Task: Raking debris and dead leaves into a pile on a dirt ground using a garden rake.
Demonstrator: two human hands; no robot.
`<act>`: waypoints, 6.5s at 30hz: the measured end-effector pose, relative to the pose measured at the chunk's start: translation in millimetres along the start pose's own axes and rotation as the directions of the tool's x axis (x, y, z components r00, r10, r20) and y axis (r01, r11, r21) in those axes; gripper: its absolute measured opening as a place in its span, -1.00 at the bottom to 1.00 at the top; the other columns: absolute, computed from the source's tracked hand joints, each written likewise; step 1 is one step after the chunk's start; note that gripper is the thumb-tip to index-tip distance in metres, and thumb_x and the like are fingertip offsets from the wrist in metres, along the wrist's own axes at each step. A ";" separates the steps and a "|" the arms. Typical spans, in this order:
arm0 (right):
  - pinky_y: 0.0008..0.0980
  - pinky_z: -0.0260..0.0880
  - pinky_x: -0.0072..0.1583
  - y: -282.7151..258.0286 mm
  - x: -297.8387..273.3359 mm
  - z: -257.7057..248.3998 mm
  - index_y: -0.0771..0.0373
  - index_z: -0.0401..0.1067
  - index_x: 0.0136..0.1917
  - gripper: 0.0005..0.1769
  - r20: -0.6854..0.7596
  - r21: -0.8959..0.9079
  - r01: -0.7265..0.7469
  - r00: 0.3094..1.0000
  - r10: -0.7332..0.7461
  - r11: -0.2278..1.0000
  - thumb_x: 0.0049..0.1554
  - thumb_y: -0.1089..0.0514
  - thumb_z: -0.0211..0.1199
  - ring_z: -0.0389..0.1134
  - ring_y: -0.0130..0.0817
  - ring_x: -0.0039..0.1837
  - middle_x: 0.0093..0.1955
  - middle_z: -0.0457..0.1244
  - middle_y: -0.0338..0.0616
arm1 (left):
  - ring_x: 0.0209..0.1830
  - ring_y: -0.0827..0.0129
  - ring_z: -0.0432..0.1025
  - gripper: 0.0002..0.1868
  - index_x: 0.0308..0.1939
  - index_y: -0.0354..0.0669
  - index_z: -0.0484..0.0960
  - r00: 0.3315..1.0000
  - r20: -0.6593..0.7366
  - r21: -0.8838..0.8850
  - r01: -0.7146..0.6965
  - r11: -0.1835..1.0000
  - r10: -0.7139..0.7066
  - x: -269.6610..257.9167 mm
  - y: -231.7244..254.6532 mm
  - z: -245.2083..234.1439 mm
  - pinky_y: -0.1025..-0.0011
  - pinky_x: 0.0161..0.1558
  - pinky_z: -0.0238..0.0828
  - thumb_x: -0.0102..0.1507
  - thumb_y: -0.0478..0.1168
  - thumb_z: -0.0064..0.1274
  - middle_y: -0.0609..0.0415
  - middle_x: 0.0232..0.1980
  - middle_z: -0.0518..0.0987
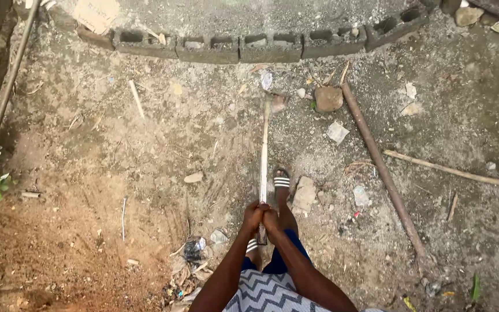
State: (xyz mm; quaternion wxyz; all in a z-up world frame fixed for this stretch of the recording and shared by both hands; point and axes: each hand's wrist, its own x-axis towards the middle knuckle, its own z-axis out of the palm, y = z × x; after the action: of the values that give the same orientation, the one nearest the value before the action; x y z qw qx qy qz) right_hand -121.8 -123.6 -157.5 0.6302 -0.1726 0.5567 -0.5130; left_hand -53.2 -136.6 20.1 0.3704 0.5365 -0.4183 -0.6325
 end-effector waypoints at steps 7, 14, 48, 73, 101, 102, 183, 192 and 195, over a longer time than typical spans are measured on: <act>-0.27 0.19 -0.27 -232.6 107.5 -18.7 0.36 0.41 -0.33 -0.38 -0.143 -0.292 0.064 0.984 -0.110 0.954 0.35 -0.14 -0.03 0.23 -0.36 -0.36 -0.45 0.24 -0.18 | -0.18 0.34 0.34 -0.36 0.41 0.00 0.40 0.880 -0.143 0.156 0.471 0.868 -0.452 102.4 134.9 108.2 0.16 -0.13 0.36 0.31 0.15 0.00 0.10 -0.19 0.48; -0.21 -0.01 -0.33 -320.2 206.1 -77.1 0.31 0.35 -0.37 -0.28 -0.174 -0.165 -0.052 0.984 0.023 0.985 0.40 -0.25 -0.13 0.04 -0.35 -0.40 -0.46 0.11 -0.19 | 0.00 0.34 0.43 -0.48 0.14 -0.32 0.56 0.993 0.067 0.117 0.086 0.989 -0.095 264.9 96.3 181.1 0.36 0.10 0.33 0.40 0.06 -0.18 -0.01 0.01 0.58; -0.22 0.10 -0.48 -263.8 206.7 -0.1 0.24 0.33 -0.25 -0.62 0.005 0.085 -0.304 0.952 0.305 0.949 0.31 -0.02 0.00 0.16 -0.31 -0.53 -0.49 0.15 -0.17 | -0.59 0.44 0.26 -0.53 -0.29 -0.17 0.63 0.929 -0.039 0.112 0.370 0.922 -0.368 285.7 178.9 128.1 0.39 -0.52 0.16 0.33 0.18 0.03 0.16 -0.51 0.42; -0.13 0.23 -0.28 -317.0 173.7 29.1 0.32 0.41 -0.19 -0.45 0.091 -0.232 -0.144 0.982 0.169 0.962 0.38 -0.18 0.00 0.23 -0.27 -0.32 -0.35 0.25 -0.14 | -0.21 0.28 0.42 -0.45 0.14 -0.40 0.55 0.968 -0.106 -0.371 0.175 0.912 -0.228 222.5 154.6 45.8 0.35 -0.19 0.37 0.35 0.06 0.05 -0.03 -0.13 0.56; -0.19 0.18 -0.45 -208.0 133.1 37.6 0.25 0.32 -0.38 -0.33 -0.080 -0.356 -0.271 0.962 0.259 0.894 0.31 -0.28 -0.13 0.17 -0.26 -0.50 -0.51 0.16 -0.15 | -0.61 0.41 0.28 -0.65 -0.29 -0.21 0.55 0.936 -0.069 0.053 0.348 0.936 -0.345 127.9 145.2 16.7 0.38 -0.60 0.16 0.28 0.04 0.04 0.12 -0.53 0.42; -0.13 0.21 -0.47 -222.4 121.6 41.8 0.22 0.22 -0.39 -0.37 -0.017 -0.184 -0.326 0.944 0.329 0.927 0.30 -0.26 -0.15 0.12 -0.17 -0.54 -0.54 0.09 -0.13 | -0.59 0.46 0.33 -0.73 -0.31 -0.13 0.54 0.932 -0.083 0.034 0.356 0.934 -0.353 127.4 136.4 13.9 0.38 -0.57 0.20 0.26 0.00 0.05 0.19 -0.52 0.47; -0.33 0.24 -0.31 36.7 -79.2 18.4 0.26 0.43 0.01 -0.56 0.191 -0.298 -0.357 0.886 0.421 0.885 0.31 -0.10 -0.12 0.26 -0.38 -0.28 -0.23 0.27 -0.19 | -0.01 0.00 0.53 -0.38 0.08 -0.35 0.61 0.850 -0.467 0.170 0.357 0.918 -0.244 -103.4 -20.6 -28.4 0.18 0.06 0.41 0.29 0.17 -0.13 -0.26 0.01 0.64; -0.29 0.32 -0.22 93.4 -202.4 25.7 0.21 0.32 -0.06 -0.67 0.274 -0.337 -0.534 0.733 0.623 0.776 0.33 -0.04 -0.11 0.27 -0.33 -0.22 -0.24 0.19 -0.18 | -0.09 -0.05 0.53 -0.62 -0.07 -0.23 0.59 0.903 -0.279 0.640 -0.079 0.764 0.327 -201.9 -160.7 -87.7 0.21 0.04 0.47 0.41 -0.07 -0.28 -0.27 -0.05 0.63; -0.28 0.31 -0.23 -1.8 -249.1 37.9 0.22 0.33 -0.06 -0.67 0.256 -0.355 -0.509 0.754 0.605 0.784 0.32 -0.05 -0.10 0.27 -0.32 -0.22 -0.23 0.19 -0.18 | -0.07 -0.07 0.52 -0.59 -0.08 -0.27 0.68 0.875 -0.474 0.388 0.309 0.868 -0.100 -255.0 -112.3 -74.6 0.21 0.03 0.45 0.23 -0.06 -0.12 -0.26 -0.03 0.66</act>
State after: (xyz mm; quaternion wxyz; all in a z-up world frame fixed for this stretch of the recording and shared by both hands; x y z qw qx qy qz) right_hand -52.9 71.1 -13.2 0.8162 -0.1691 0.5219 -0.1810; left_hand 56.6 129.7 4.5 0.2488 0.7783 -0.3983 -0.4169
